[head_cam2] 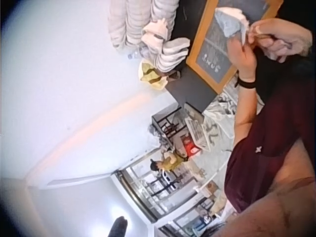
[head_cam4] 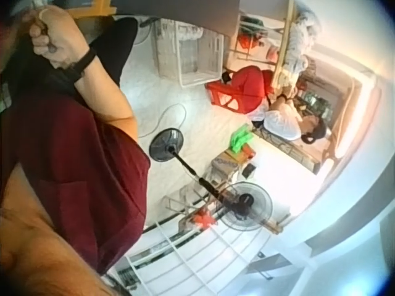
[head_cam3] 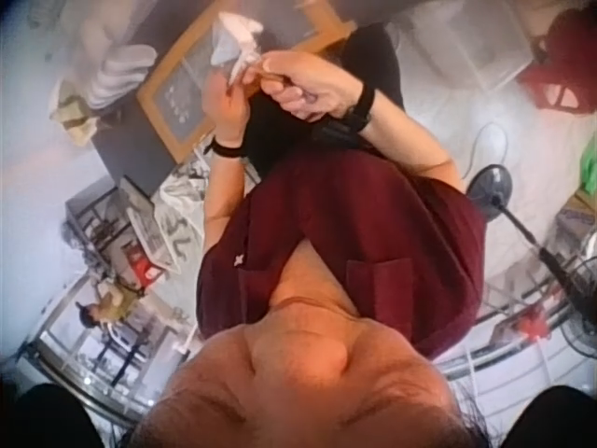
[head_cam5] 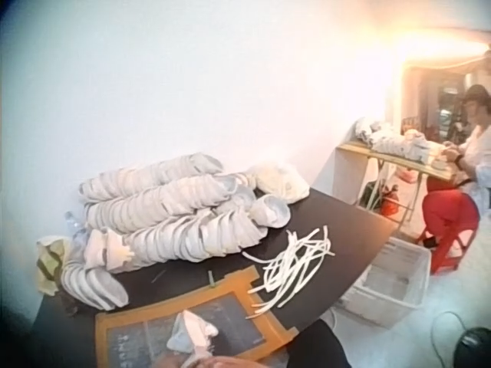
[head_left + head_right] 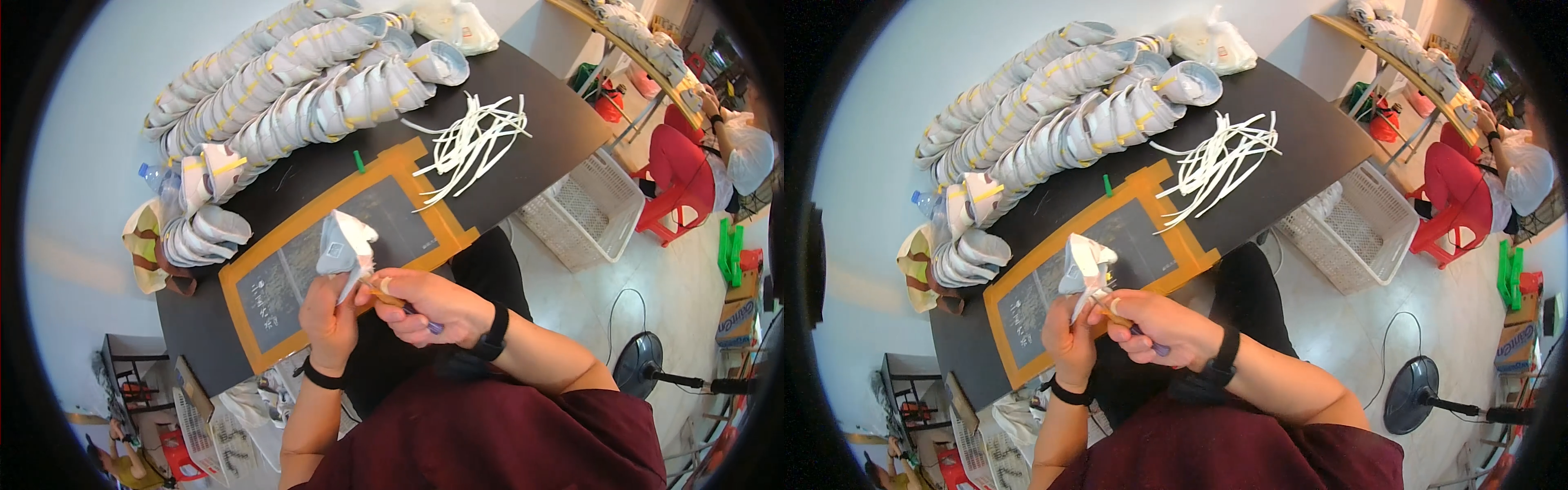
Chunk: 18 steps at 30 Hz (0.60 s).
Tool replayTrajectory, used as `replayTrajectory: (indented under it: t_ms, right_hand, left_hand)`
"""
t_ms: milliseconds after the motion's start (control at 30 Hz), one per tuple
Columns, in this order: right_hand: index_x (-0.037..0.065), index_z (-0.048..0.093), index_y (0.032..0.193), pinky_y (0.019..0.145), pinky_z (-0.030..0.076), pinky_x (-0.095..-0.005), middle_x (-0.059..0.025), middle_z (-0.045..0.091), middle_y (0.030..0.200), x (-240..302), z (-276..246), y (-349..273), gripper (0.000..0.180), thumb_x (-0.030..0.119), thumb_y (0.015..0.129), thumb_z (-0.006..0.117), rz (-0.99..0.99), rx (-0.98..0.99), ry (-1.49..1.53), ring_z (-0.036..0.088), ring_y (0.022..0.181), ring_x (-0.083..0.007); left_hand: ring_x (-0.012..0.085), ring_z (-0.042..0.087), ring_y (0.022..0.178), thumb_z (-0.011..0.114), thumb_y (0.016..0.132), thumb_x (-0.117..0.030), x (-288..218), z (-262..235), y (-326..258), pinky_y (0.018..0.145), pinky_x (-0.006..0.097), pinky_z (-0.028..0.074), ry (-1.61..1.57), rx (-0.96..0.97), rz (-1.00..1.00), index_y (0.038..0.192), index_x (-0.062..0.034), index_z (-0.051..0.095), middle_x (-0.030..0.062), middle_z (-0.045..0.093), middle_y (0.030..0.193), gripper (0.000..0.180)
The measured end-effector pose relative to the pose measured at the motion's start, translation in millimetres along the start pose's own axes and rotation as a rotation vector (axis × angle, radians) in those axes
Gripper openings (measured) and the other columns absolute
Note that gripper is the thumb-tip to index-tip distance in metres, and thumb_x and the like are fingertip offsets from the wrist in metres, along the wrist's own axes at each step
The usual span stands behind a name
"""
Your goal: Adjusting internal components of a shoe upper using a manual pick tool.
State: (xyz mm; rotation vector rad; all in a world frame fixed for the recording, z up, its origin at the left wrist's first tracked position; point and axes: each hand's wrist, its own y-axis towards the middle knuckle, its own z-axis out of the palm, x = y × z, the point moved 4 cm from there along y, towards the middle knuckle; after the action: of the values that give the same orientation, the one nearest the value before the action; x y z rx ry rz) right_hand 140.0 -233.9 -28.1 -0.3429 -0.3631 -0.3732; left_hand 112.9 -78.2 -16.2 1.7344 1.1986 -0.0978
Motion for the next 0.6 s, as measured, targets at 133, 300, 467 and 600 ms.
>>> replayTrajectory:
  t_ms: [133,300,467,600]
  right_hand:
    - [0.007,0.057,0.108,0.042,0.036,-0.0273,-0.002,0.049,0.069,6,-7,20,0.023,0.019,0.102,0.039,-0.482,-0.298,-1.072,0.044,0.049,-0.0112]
    - [0.008,0.056,0.107,0.05,0.045,-0.0257,0.0007,0.047,0.068,11,2,20,0.022,0.018,0.102,0.037,-0.068,-0.101,-0.59,0.046,0.053,-0.0104]
    - [0.005,0.056,0.097,0.042,0.037,-0.027,-0.0027,0.05,0.067,4,-6,38,0.019,0.015,0.099,0.04,-0.921,-0.322,-1.369,0.046,0.049,-0.011]
    - [0.005,0.054,0.098,0.051,0.043,-0.0268,-0.0043,0.051,0.066,18,20,29,0.017,0.019,0.1,0.043,-0.136,-0.296,-0.722,0.052,0.058,-0.0109]
  left_hand:
    - [0.0143,0.058,0.068,0.062,0.094,-0.007,13,-9,-3,0.062,0.027,0.045,0.038,0.115,-0.129,0.099,-0.0009,0.063,0.0077,0.061,0.081,0.008]
    - [0.011,0.058,0.065,0.06,0.096,-0.009,16,-13,-4,0.059,0.026,0.045,-0.214,0.028,-0.351,0.095,0.0003,0.062,0.0061,0.063,0.08,0.01]
    - [0.0098,0.059,0.068,0.06,0.098,-0.012,20,-2,-7,0.06,0.025,0.047,-0.387,-0.052,-0.526,0.101,0.0007,0.061,0.0057,0.064,0.087,0.013]
    - [0.0097,0.064,0.086,0.058,0.1,-0.018,35,1,-10,0.065,0.023,0.051,-0.697,-0.155,-0.682,0.121,-0.0047,0.056,0.0054,0.066,0.11,0.025]
